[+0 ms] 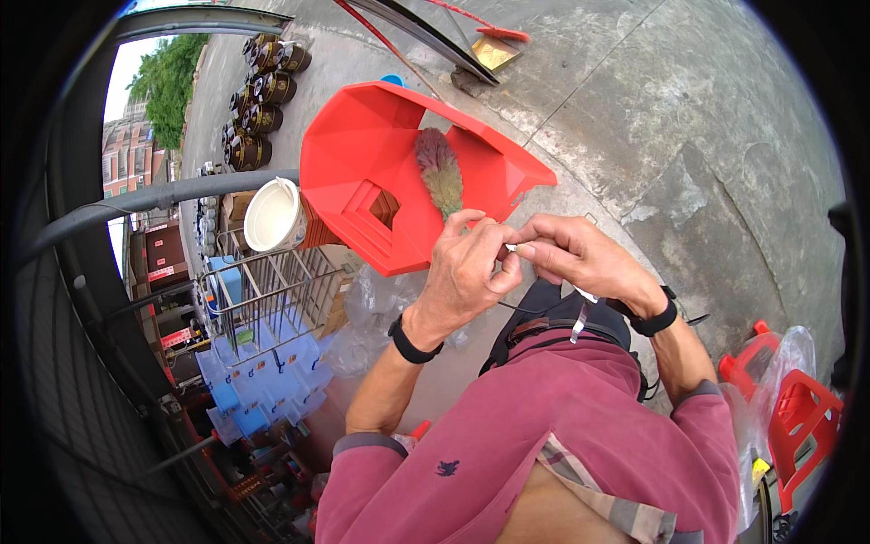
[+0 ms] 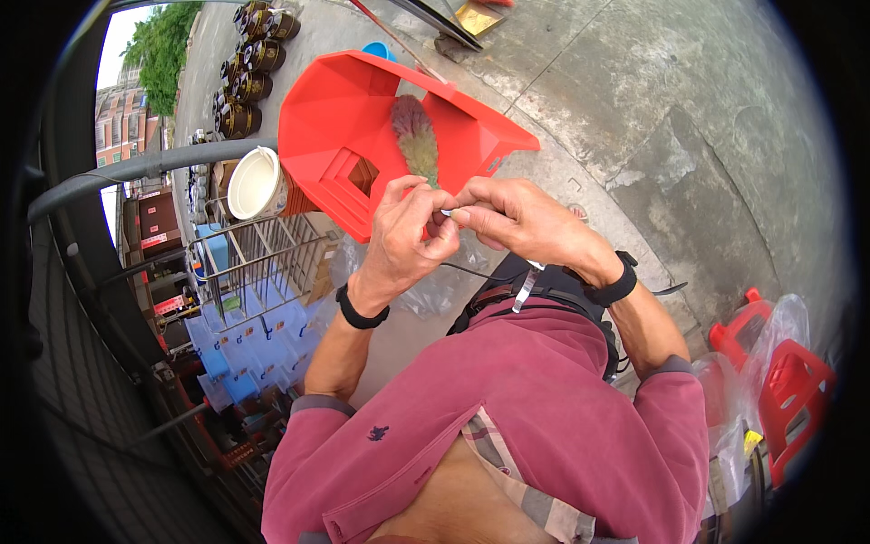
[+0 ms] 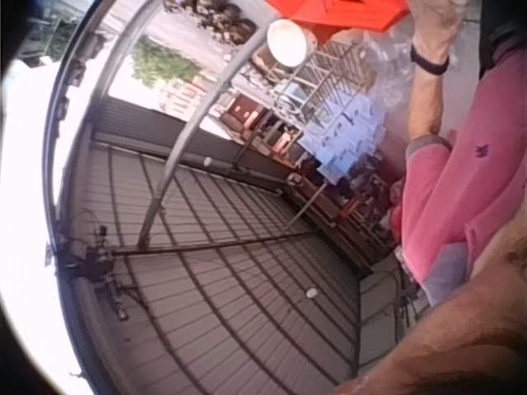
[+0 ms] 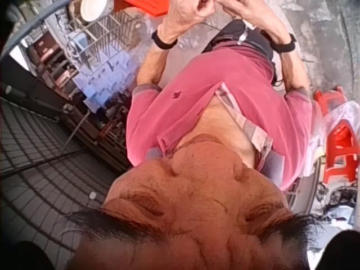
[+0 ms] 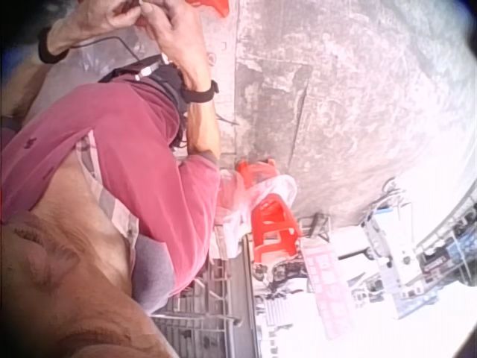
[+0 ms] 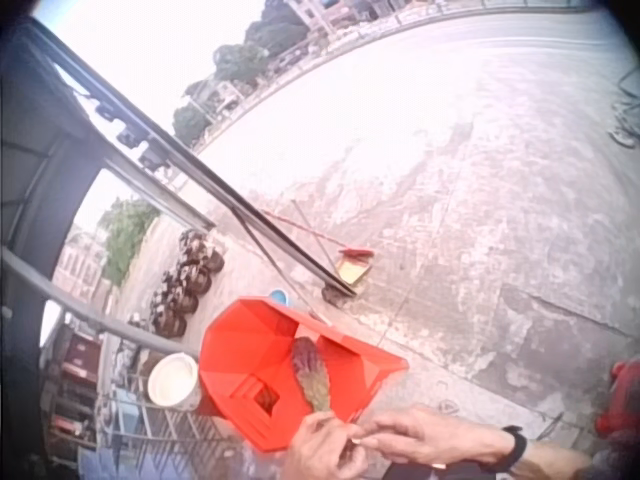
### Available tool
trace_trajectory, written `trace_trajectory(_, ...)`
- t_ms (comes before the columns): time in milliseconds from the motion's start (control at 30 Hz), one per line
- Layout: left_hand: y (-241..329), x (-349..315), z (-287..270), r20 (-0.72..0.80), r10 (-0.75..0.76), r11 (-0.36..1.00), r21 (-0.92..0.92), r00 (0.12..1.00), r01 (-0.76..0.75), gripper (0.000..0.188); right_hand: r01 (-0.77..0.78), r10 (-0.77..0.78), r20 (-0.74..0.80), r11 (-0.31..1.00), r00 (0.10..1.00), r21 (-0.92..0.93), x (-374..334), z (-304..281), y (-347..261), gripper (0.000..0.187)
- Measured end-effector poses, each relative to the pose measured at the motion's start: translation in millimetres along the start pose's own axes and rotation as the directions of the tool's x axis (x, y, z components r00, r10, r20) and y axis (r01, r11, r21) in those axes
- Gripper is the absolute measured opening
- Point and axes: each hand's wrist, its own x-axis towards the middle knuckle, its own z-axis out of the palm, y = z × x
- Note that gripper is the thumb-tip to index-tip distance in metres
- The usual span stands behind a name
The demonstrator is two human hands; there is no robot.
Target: The person repeatedly inserts a small white cylindrical object into a thin wire and twists the wire to secure it. The hands work continuously with the same small components throughout the clip.
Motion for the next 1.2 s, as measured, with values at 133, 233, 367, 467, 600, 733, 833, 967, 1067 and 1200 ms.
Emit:
trace_trajectory(133, -0.1, 2.0, -4.8, 0.027, 0.047, 0.999, -0.020, 0.999, -0.046, 0.028, 0.024, -0.024, 0.005, 0.999, 1.000, 0.041, -1.9, 1.0, 0.5, 0.026)
trace_trajectory(233, 0.9, 3.3, -7.7, 0.046, 0.071, 0.997, 0.005, 0.996, -0.071, 0.028, 0.034, -0.034, -0.019, 0.999, 0.999, 0.022, -1.6, 4.4, -2.8, 0.025)
trace_trajectory(367, 1.2, 7.0, -9.5, 0.039, 0.075, 0.997, 0.027, 0.996, -0.076, 0.028, 0.036, -0.037, -0.060, 0.999, 0.998, -0.022, 0.9, 7.5, -8.5, 0.026)
trace_trajectory(467, 0.2, 8.9, -11.4, 0.043, 0.079, 0.997, 0.024, 0.996, -0.080, 0.027, 0.055, -0.056, -0.089, 0.998, 0.994, -0.007, 1.8, 9.4, -9.0, 0.026)
trace_trajectory(600, 0.6, 5.9, -12.7, 0.066, 0.049, 0.998, -0.041, 0.997, -0.046, 0.027, 0.058, -0.054, -0.034, 0.993, 0.998, 0.106, -3.4, 8.6, -6.7, 0.025)
trace_trajectory(733, 0.5, 4.2, -7.3, 0.050, 0.069, 0.998, -0.012, 0.996, -0.068, 0.026, 0.022, -0.016, -0.056, 0.995, 0.998, 0.093, -4.7, 11.4, -4.0, 0.025)
trace_trajectory(833, 1.0, 3.9, -5.7, 0.047, 0.079, 0.997, 0.009, 0.996, -0.080, 0.027, 0.019, -0.016, -0.052, 0.999, 0.999, 0.050, 0.7, 11.6, -2.9, 0.026)
trace_trajectory(967, 0.5, 3.1, -9.5, 0.053, 0.057, 0.998, -0.006, 0.997, -0.057, 0.027, -0.004, 0.004, -0.024, 1.000, 1.000, 0.025, 2.3, 9.9, -2.4, 0.026)
trace_trajectory(1067, -0.8, 1.4, -14.5, 0.071, -0.007, 0.998, -0.066, 0.997, 0.011, 0.027, -0.001, -0.007, 0.032, 0.973, 0.999, 0.229, -2.6, 8.2, -2.2, 0.027)
trace_trajectory(1200, -0.2, -1.0, -14.9, 0.065, -0.075, 0.989, -0.122, 0.995, 0.082, 0.026, -0.057, 0.037, 0.067, 0.942, 0.997, 0.332, -6.4, 7.9, 0.1, 0.028)
